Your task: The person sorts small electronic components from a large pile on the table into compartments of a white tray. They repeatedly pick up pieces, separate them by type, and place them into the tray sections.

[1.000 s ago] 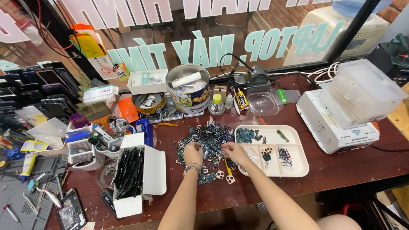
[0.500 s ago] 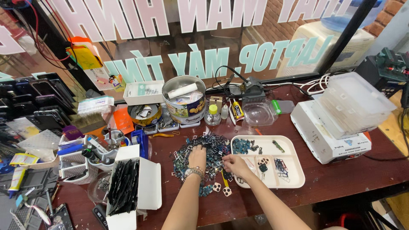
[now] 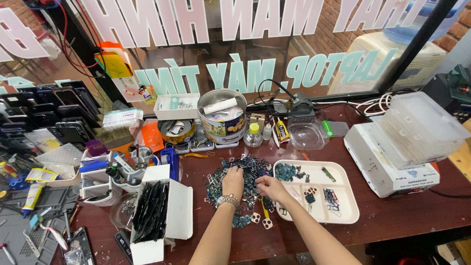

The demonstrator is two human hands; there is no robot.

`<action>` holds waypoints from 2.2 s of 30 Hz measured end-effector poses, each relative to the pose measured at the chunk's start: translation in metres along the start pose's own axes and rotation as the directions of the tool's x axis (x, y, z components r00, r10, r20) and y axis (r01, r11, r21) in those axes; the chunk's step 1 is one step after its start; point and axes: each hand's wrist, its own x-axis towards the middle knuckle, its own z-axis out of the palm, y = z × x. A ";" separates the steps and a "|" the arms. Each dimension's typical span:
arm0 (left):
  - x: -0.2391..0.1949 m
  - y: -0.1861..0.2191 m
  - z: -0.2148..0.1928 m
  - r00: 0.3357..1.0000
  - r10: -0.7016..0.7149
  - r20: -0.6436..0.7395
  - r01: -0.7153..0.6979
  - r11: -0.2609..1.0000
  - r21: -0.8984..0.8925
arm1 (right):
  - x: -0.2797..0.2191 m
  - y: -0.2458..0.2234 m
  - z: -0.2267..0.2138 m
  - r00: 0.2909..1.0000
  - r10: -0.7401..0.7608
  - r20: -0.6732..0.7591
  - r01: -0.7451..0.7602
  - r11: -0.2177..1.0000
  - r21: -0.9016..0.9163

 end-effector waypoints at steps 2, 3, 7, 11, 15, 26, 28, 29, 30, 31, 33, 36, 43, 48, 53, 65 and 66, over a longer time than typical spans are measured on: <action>0.000 0.003 -0.005 0.995 -0.021 -0.102 0.014 0.997 -0.073 | 0.003 -0.003 0.001 1.000 0.008 -0.024 -0.008 1.000 -0.015; 0.000 0.004 -0.006 0.992 -0.092 -0.091 0.081 0.989 -0.127 | 0.004 -0.003 0.001 0.999 0.011 -0.036 -0.012 1.000 -0.022; 0.002 0.009 0.002 0.946 -0.313 0.085 0.319 0.846 -0.427 | 0.009 -0.010 0.002 0.988 -0.103 -0.114 0.106 0.994 0.017; -0.004 0.008 0.019 0.891 -0.352 0.285 0.452 0.651 -0.610 | 0.010 -0.014 0.004 0.973 -0.184 -0.138 0.192 0.980 0.049; -0.003 0.006 0.028 0.871 -0.302 0.386 0.485 0.409 -0.773 | 0.007 -0.017 0.006 0.972 -0.074 -0.224 0.073 0.997 -0.011; -0.003 0.020 0.008 0.954 -0.283 0.101 0.300 0.917 -0.262 | 0.000 -0.012 -0.009 0.969 -0.081 -0.233 0.066 0.995 -0.072; -0.009 0.019 0.010 0.953 -0.250 0.171 0.278 0.947 -0.160 | 0.002 -0.006 -0.015 0.969 -0.079 -0.235 0.081 0.997 -0.001; -0.010 0.018 0.013 0.949 -0.236 0.207 0.262 0.959 -0.109 | 0.002 -0.002 -0.018 0.971 -0.075 -0.227 0.087 0.995 0.041; -0.009 0.017 0.016 0.961 -0.206 0.184 0.223 0.972 -0.076 | 0.004 0.000 -0.021 0.973 -0.074 -0.220 0.094 0.992 0.083; -0.006 0.016 0.020 0.971 -0.175 0.162 0.184 0.982 -0.042 | 0.005 0.001 -0.025 0.976 -0.069 -0.208 0.093 0.990 0.105; -0.004 0.013 0.029 0.981 -0.123 0.148 0.122 0.992 0.013 | 0.005 0.005 -0.030 0.981 -0.057 -0.184 0.086 0.984 0.153; -0.002 0.003 0.039 0.986 -0.054 0.160 0.043 0.996 0.072 | 0.003 0.010 -0.033 0.984 -0.028 -0.176 0.054 0.987 0.149; 0.001 0.000 0.031 0.981 0.071 0.182 -0.096 0.986 0.133 | 0.003 0.011 -0.028 0.986 0.013 -0.164 0.012 0.989 0.150; -0.001 0.013 0.017 0.997 -0.025 0.071 0.032 0.994 -0.106 | 0.002 0.005 -0.025 0.986 0.012 -0.165 0.011 0.991 0.136; 0.004 0.008 0.023 0.936 -0.307 0.170 0.351 0.804 -0.480 | -0.001 -0.001 -0.023 0.986 0.012 -0.164 0.025 0.975 0.222; -0.008 0.007 0.026 0.806 -0.315 0.501 0.478 -0.151 -0.865 | -0.009 -0.010 -0.024 0.995 -0.036 -0.098 0.072 0.917 0.393; -0.008 0.007 0.025 0.806 -0.319 0.499 0.477 -0.148 -0.866 | -0.009 -0.010 -0.023 0.994 -0.043 -0.101 0.080 0.913 0.400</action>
